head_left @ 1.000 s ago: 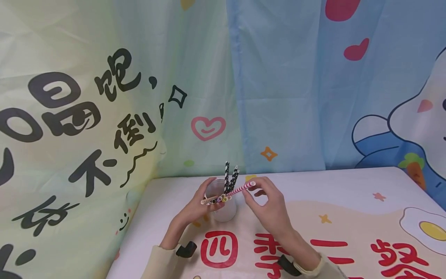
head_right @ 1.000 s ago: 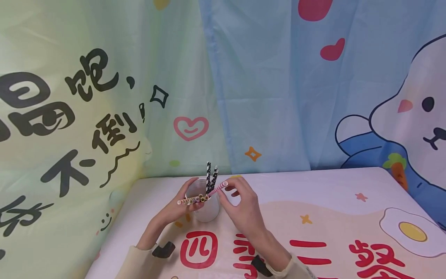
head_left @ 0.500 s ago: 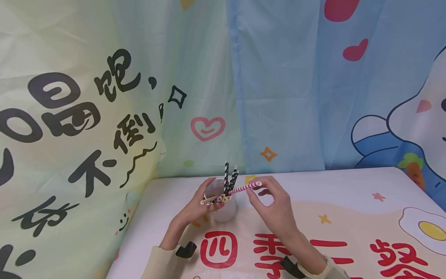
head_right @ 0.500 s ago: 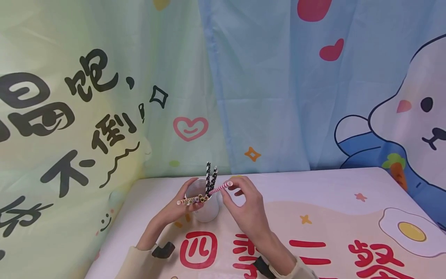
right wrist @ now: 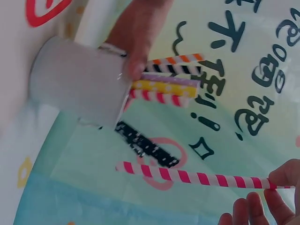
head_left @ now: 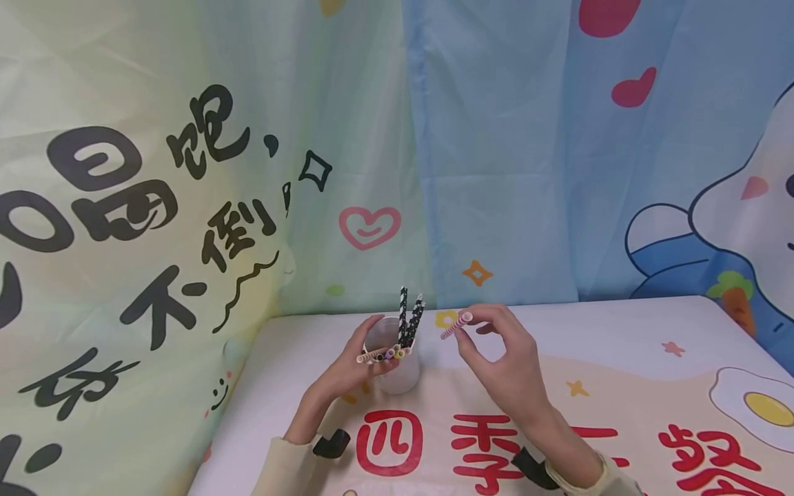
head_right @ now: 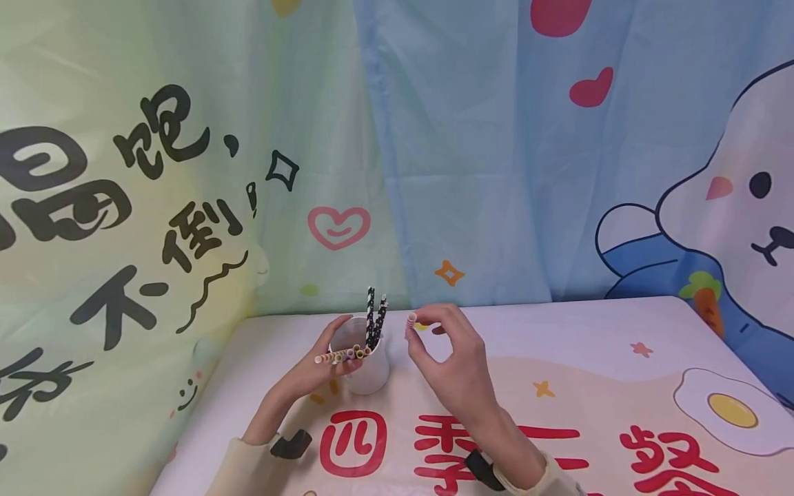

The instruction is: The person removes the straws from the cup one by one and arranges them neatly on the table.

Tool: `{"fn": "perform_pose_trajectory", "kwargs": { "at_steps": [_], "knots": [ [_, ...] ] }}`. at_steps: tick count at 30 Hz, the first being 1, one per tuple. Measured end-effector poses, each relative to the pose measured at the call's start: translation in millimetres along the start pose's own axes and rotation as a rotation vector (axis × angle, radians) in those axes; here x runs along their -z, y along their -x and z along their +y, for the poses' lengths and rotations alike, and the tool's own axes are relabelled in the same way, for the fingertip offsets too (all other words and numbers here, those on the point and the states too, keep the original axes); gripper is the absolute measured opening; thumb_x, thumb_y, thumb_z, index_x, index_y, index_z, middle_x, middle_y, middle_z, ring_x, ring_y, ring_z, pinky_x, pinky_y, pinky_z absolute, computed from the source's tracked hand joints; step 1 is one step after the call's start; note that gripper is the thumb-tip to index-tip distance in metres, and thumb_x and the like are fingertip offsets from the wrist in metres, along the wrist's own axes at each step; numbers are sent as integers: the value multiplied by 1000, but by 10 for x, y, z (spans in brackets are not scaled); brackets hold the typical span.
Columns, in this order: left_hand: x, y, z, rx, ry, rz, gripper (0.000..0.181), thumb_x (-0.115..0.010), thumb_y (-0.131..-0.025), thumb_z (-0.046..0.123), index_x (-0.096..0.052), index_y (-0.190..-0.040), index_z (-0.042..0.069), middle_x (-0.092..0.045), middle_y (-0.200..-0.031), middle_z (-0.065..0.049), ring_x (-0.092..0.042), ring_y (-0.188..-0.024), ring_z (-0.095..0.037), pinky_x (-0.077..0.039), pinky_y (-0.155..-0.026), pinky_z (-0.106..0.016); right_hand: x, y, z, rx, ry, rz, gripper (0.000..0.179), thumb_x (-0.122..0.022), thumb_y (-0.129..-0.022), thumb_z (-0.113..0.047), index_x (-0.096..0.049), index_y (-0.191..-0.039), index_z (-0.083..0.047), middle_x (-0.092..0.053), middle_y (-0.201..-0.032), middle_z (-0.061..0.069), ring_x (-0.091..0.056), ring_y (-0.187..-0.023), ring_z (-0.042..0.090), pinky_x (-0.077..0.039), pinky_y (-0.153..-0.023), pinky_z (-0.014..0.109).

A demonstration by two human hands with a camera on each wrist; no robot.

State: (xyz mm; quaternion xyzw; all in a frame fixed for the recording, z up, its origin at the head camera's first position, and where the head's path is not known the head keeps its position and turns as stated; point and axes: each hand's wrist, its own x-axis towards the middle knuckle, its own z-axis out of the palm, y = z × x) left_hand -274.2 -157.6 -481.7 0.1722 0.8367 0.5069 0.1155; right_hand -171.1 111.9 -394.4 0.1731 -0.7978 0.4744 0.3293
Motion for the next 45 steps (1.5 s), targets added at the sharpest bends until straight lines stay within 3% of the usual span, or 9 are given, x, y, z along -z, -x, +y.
{"fn": "perform_pose_trajectory", "kwargs": {
  "at_steps": [7,13,20,26,31,34,40,45],
  "knots": [
    [14,2,23,-14,5,-5,91,-80,-84,24,-25,-157,24,-32,-154,-10,-38,-136,-33,-48,-104,-59,29,-67,163,57,144,-53,31,-79,-83,-7,-66,-111,-14,-67,-109,-6,-61,-102,10,-53,-86,24],
    [25,0,18,-14,2,-3,92,-80,-84,23,-25,-157,24,-31,-154,-10,-40,-136,-33,-47,-105,-58,42,-133,295,121,295,-113,23,-77,-82,-13,-66,-102,-16,-65,-103,-4,-60,-98,12,-58,-84,38],
    [4,-29,-39,-5,5,-6,88,-79,-85,24,-27,-155,32,-31,-156,-8,-38,-137,-33,-46,-106,-61,4,-208,485,187,425,-201,22,-78,-79,-17,-68,-98,-15,-67,-96,1,-61,-87,17,-58,-75,38],
    [-13,-43,-22,2,-11,-5,87,-79,-84,25,-27,-154,36,-29,-158,-7,-34,-140,-33,-42,-108,-64,-16,-268,651,190,508,-290,18,-74,-82,-17,-67,-99,-16,-65,-92,1,-56,-78,15,-53,-68,33],
    [-9,-39,1,-11,-17,-1,89,-79,-84,26,-27,-155,31,-28,-158,-8,-34,-140,-34,-41,-108,-65,-44,-298,806,188,579,-347,17,-71,-83,-17,-66,-99,-15,-61,-88,1,-54,-76,17,-49,-66,32],
    [-3,-38,-6,-28,-15,-2,89,-79,-84,25,-26,-156,28,-29,-158,-8,-34,-140,-33,-40,-109,-64,-66,-314,896,183,619,-384,15,-68,-83,-16,-63,-97,-16,-58,-85,1,-52,-75,18,-46,-65,32],
    [6,-45,-45,-38,3,1,88,-80,-85,24,-28,-155,31,-30,-157,-7,-35,-139,-31,-41,-110,-59,-150,-355,1053,164,712,-482,11,-66,-83,-12,-59,-92,-15,-55,-82,2,-53,-74,23,-45,-64,36],
    [2,-34,-62,-33,3,-2,89,-80,-85,25,-27,-156,28,-28,-158,-8,-38,-137,-32,-46,-107,-58,-234,-366,1224,155,787,-553,20,-70,-83,-12,-62,-101,-12,-55,-84,7,-54,-77,27,-47,-64,39]
  ]
}}
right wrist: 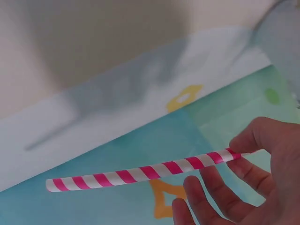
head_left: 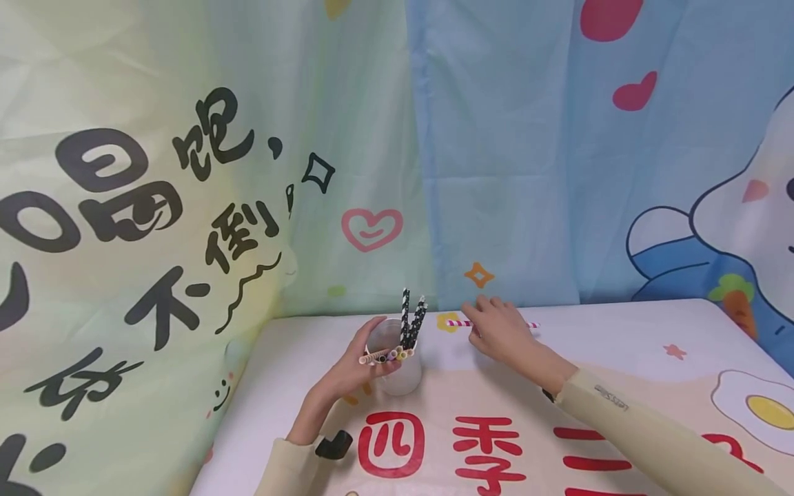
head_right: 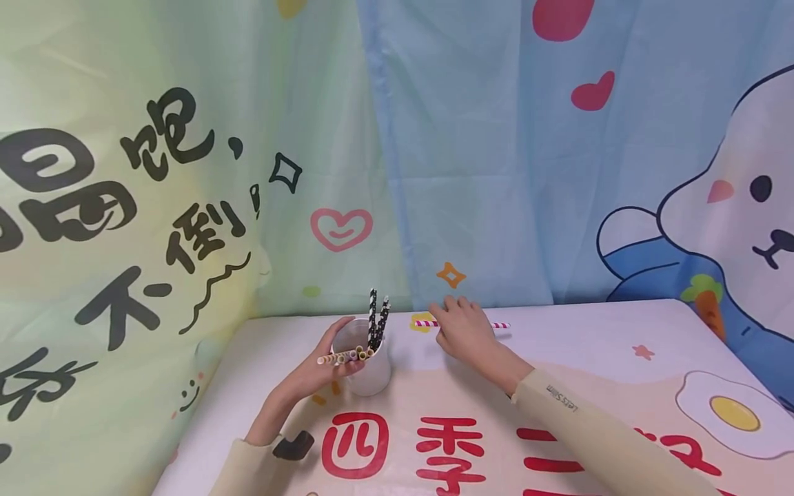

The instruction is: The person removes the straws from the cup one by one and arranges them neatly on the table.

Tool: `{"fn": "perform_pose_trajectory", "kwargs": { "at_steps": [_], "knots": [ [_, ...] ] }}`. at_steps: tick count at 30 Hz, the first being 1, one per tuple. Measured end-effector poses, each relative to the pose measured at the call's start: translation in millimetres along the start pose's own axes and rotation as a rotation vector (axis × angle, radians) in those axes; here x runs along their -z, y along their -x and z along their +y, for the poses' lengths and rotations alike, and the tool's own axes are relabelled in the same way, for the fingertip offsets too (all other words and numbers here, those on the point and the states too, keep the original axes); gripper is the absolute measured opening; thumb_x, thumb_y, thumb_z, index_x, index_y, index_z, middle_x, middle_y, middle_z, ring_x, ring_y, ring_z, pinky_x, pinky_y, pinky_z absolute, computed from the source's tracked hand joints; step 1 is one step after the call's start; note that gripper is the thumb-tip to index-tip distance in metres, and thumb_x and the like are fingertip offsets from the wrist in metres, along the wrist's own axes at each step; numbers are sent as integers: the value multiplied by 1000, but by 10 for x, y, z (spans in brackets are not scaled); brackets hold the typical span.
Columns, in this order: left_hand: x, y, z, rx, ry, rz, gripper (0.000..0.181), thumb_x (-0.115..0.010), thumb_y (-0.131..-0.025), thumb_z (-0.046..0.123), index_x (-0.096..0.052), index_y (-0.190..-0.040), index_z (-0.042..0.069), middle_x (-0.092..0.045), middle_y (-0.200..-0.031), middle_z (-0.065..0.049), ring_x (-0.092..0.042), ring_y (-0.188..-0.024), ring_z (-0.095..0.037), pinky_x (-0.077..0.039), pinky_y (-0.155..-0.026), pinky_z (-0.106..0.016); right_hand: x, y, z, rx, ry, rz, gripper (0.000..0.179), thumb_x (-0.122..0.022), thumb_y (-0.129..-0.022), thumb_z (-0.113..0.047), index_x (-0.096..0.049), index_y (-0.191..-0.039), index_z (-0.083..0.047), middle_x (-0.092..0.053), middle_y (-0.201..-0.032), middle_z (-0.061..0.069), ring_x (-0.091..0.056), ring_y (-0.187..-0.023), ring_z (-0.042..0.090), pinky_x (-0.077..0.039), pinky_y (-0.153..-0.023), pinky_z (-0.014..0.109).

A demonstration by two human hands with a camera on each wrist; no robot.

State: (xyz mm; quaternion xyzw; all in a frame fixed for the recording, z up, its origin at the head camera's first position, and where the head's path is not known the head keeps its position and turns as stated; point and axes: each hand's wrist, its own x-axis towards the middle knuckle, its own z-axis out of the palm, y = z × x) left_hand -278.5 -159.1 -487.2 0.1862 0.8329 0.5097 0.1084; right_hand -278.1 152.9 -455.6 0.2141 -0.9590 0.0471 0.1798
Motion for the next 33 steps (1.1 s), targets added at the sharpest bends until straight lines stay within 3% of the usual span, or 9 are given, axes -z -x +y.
{"fn": "perform_pose_trajectory", "kwargs": {
  "at_steps": [3,11,18,25,33],
  "knots": [
    [-2,16,5,-7,8,1,90,-80,-84,24,-26,-156,26,-29,-157,-10,-43,-133,-34,-50,-102,-55,-112,-40,45,-10,43,-47,26,-71,-84,-13,-62,-108,-11,-57,-87,10,-56,-81,30,-48,-66,43],
    [-4,87,-9,32,12,9,89,-81,-83,24,-28,-155,29,-31,-155,-9,-37,-135,-33,-46,-105,-59,-381,-127,76,-35,104,-181,33,-71,-88,-15,-62,-120,-10,-65,-107,18,-61,-96,40,-52,-79,53],
    [-6,73,3,31,31,-2,90,-80,-84,22,-26,-156,25,-32,-153,-11,-39,-134,-36,-48,-103,-59,-495,-179,44,-40,91,-206,34,-71,-86,-12,-63,-118,-8,-64,-107,20,-61,-100,42,-52,-83,56],
    [-13,39,32,30,23,7,89,-80,-84,24,-27,-155,30,-31,-154,-10,-38,-135,-35,-46,-104,-61,-545,-196,23,-62,112,-214,25,-71,-89,-15,-64,-110,-6,-61,-102,20,-60,-98,41,-52,-83,56],
    [-17,20,19,14,42,-13,89,-79,-86,22,-25,-156,28,-30,-155,-12,-48,-130,-33,-53,-99,-51,-617,-200,-4,-58,122,-201,24,-72,-90,-16,-65,-110,-6,-62,-103,19,-59,-98,39,-53,-83,55]
  ]
}}
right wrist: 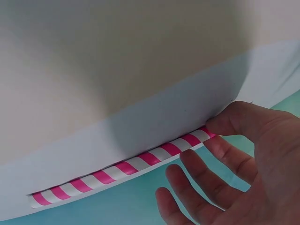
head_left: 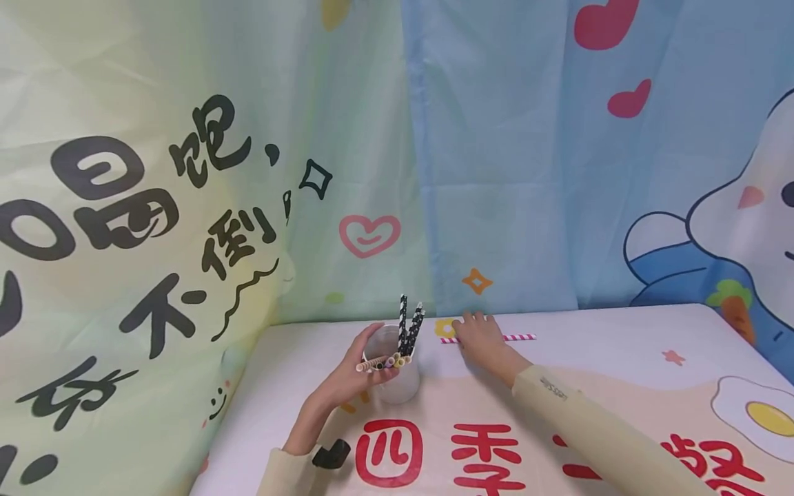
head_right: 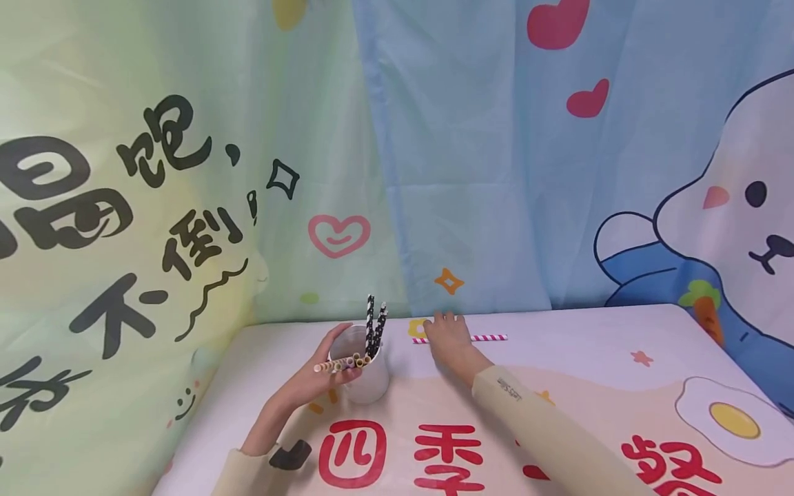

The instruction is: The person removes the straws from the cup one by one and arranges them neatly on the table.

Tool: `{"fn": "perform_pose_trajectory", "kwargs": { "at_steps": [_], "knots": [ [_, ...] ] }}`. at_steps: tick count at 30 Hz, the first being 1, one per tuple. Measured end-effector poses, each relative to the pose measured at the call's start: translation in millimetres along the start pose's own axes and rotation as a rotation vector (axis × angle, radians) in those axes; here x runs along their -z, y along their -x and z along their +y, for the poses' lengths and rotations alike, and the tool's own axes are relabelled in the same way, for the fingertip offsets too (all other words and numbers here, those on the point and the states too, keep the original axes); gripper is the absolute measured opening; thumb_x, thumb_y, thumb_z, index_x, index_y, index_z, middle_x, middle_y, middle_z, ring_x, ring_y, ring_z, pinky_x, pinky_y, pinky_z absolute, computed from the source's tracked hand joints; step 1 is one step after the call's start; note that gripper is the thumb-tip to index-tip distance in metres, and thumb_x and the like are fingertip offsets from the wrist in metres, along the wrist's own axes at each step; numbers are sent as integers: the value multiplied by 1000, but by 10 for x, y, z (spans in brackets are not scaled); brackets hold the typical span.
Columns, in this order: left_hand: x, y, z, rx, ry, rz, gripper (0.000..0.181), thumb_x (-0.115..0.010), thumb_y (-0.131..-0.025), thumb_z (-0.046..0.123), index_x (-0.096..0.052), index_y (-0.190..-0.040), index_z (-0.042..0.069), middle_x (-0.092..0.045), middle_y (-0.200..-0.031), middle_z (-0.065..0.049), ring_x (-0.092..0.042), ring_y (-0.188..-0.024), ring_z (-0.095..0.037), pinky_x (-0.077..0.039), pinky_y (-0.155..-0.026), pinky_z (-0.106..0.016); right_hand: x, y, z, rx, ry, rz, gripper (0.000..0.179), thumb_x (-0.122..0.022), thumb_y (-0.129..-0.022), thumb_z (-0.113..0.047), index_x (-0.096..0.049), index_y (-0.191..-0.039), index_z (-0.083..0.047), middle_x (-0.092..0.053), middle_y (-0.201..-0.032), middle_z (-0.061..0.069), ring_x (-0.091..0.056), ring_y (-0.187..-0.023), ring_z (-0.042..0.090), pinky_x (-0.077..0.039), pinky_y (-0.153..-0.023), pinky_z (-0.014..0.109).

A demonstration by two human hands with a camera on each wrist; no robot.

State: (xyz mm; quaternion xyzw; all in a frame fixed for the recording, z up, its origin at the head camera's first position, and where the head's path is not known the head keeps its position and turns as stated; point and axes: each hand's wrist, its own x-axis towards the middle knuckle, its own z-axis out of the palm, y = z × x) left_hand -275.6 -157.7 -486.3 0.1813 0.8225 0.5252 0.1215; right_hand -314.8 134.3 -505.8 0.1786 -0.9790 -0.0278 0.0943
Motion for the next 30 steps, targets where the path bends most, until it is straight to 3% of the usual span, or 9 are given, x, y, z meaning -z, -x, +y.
{"fn": "perform_pose_trajectory", "kwargs": {
  "at_steps": [10,18,21,27,30],
  "knots": [
    [17,22,-20,1,5,0,89,-79,-86,20,-24,-157,26,-31,-153,-13,-54,-124,-31,-55,-98,-48,36,-28,-16,-12,-17,-73,35,-73,-90,-20,-63,-120,-5,-63,-111,20,-60,-105,40,-53,-91,57],
    [5,2,5,7,-11,6,90,-79,-85,23,-25,-156,32,-29,-155,-12,-47,-130,-33,-52,-101,-51,66,-14,41,-47,-54,-111,44,-74,-89,-20,-59,-127,-4,-62,-116,20,-59,-111,40,-51,-96,58],
    [3,-1,11,3,-5,8,90,-79,-85,22,-24,-157,29,-30,-153,-13,-49,-128,-34,-53,-100,-51,77,-7,62,-47,-92,-99,45,-73,-89,-18,-59,-129,-3,-62,-116,21,-59,-110,41,-52,-94,58],
    [-7,-7,12,6,9,0,90,-79,-86,22,-24,-157,29,-31,-152,-14,-51,-126,-33,-54,-99,-49,126,23,124,-54,-179,-13,37,-69,-86,-13,-59,-121,-5,-62,-103,16,-59,-93,38,-54,-75,54],
    [-8,-10,6,8,8,7,90,-80,-85,22,-25,-156,29,-32,-152,-13,-49,-128,-33,-54,-99,-50,177,47,151,-70,-218,-13,39,-69,-87,-17,-59,-123,-6,-62,-105,16,-59,-96,38,-53,-76,54]
  ]
}}
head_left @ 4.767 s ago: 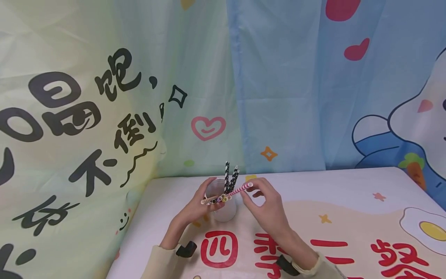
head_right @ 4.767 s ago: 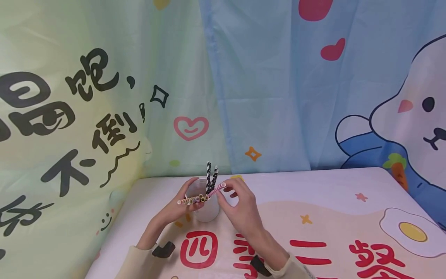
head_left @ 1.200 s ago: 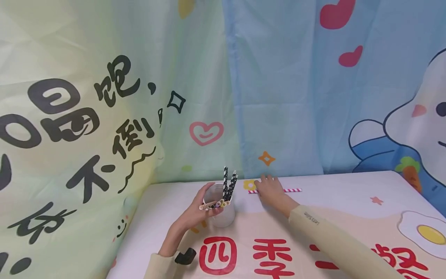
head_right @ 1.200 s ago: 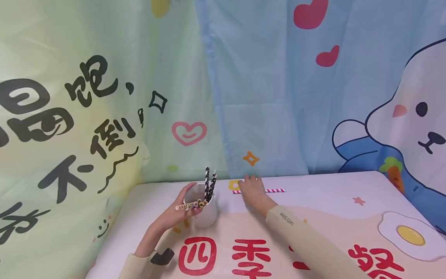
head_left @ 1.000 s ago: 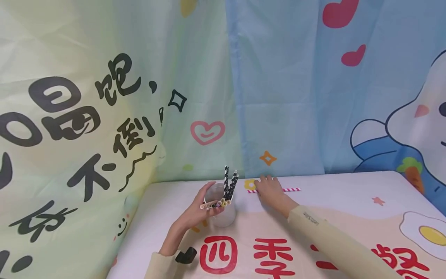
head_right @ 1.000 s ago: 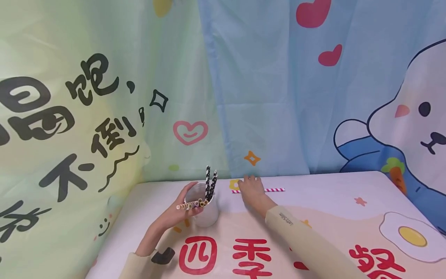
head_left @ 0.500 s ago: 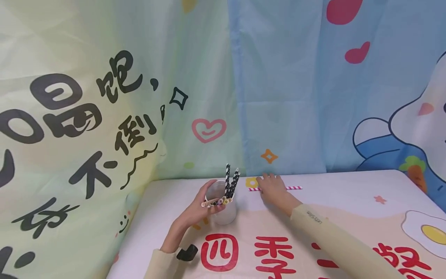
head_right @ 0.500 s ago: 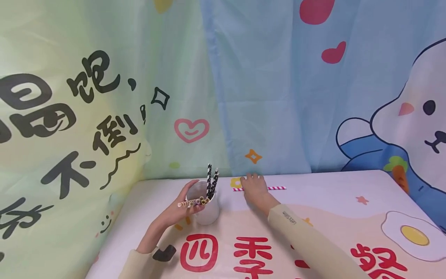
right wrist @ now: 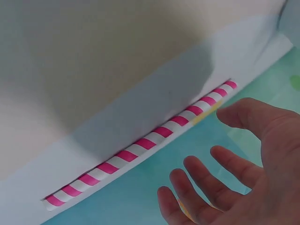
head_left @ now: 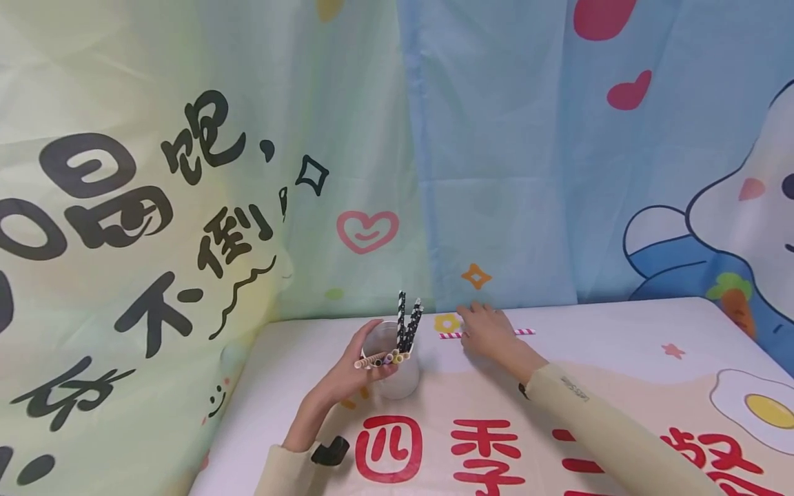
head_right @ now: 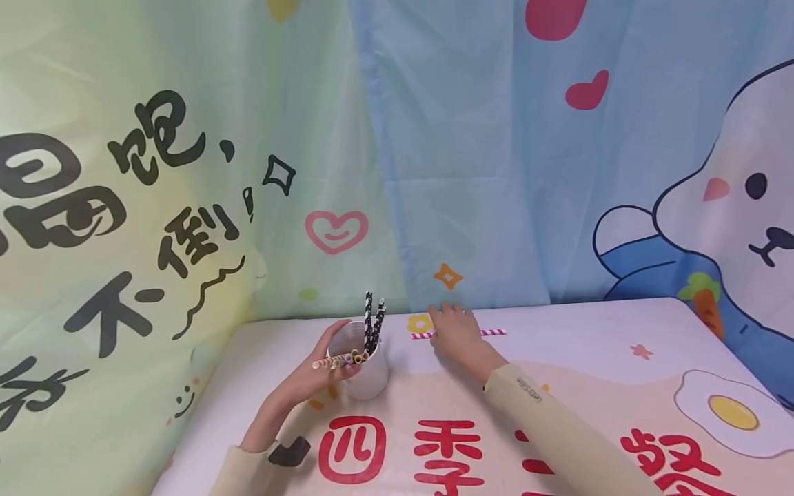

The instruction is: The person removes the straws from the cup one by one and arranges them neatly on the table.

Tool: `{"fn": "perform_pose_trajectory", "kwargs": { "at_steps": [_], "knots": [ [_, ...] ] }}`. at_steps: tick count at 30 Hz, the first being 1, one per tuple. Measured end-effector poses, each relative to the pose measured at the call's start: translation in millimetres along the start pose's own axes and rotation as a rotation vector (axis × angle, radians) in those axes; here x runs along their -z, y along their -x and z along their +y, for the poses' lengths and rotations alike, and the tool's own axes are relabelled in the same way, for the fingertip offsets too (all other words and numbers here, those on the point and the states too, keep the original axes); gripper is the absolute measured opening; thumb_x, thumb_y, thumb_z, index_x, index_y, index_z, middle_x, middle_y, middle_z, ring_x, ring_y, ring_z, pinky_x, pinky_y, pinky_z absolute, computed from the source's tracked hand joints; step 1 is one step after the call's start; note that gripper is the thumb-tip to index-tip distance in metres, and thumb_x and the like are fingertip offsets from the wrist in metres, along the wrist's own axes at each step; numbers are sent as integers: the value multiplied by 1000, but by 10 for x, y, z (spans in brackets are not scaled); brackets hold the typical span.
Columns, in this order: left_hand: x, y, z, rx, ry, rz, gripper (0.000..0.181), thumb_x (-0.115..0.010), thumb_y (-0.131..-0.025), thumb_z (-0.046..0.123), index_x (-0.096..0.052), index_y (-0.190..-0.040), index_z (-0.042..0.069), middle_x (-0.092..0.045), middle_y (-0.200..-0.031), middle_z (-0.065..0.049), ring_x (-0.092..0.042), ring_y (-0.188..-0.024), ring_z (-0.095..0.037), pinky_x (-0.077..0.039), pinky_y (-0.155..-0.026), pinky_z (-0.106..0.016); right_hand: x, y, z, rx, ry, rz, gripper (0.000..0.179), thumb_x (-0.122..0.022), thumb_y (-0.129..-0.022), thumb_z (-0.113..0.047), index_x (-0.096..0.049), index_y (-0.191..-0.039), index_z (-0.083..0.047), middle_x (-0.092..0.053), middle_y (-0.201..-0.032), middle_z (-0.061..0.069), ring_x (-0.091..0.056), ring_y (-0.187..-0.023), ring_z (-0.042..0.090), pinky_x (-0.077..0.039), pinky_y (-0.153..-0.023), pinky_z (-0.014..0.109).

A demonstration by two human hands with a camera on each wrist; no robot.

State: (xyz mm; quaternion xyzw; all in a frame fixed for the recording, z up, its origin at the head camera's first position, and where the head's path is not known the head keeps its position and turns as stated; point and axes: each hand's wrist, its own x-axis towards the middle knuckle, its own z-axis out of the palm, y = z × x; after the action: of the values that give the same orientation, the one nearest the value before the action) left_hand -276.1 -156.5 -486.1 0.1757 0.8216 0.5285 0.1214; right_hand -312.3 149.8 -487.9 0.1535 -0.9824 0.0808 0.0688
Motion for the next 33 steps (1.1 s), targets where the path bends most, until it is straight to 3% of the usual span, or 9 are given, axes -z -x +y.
{"fn": "perform_pose_trajectory", "kwargs": {
  "at_steps": [6,14,19,27,33],
  "knots": [
    [5,-6,-21,-7,7,-13,90,-79,-85,24,-24,-156,28,-30,-152,-14,-51,-126,-33,-54,-98,-49,136,76,54,-68,-167,-26,50,-71,-90,-26,-57,-134,-6,-62,-126,20,-59,-113,43,-50,-93,59],
    [10,7,7,-6,14,-19,90,-79,-86,22,-23,-157,29,-31,-152,-15,-56,-122,-32,-53,-100,-50,310,216,123,-81,-400,26,52,-71,-91,-26,-56,-136,-4,-61,-132,21,-57,-121,41,-48,-99,59],
    [4,5,-7,-5,13,-8,90,-79,-85,24,-24,-157,29,-30,-153,-14,-50,-128,-33,-50,-103,-53,347,348,97,-84,-474,59,54,-71,-91,-24,-54,-137,-1,-58,-135,22,-52,-127,41,-45,-104,61],
    [9,7,8,-3,30,-28,90,-78,-87,21,-22,-157,27,-33,-150,-15,-57,-122,-31,-53,-100,-51,349,548,-62,-136,-568,70,64,-72,-91,-27,-45,-146,-7,-53,-141,19,-48,-132,40,-45,-105,61],
    [12,17,29,19,70,-66,91,-75,-89,19,-16,-158,26,-49,-139,-17,-63,-117,-28,-51,-103,-52,376,644,-270,-116,-623,79,66,-72,-91,-28,-44,-147,-10,-53,-143,16,-49,-133,37,-46,-105,60]
  ]
}}
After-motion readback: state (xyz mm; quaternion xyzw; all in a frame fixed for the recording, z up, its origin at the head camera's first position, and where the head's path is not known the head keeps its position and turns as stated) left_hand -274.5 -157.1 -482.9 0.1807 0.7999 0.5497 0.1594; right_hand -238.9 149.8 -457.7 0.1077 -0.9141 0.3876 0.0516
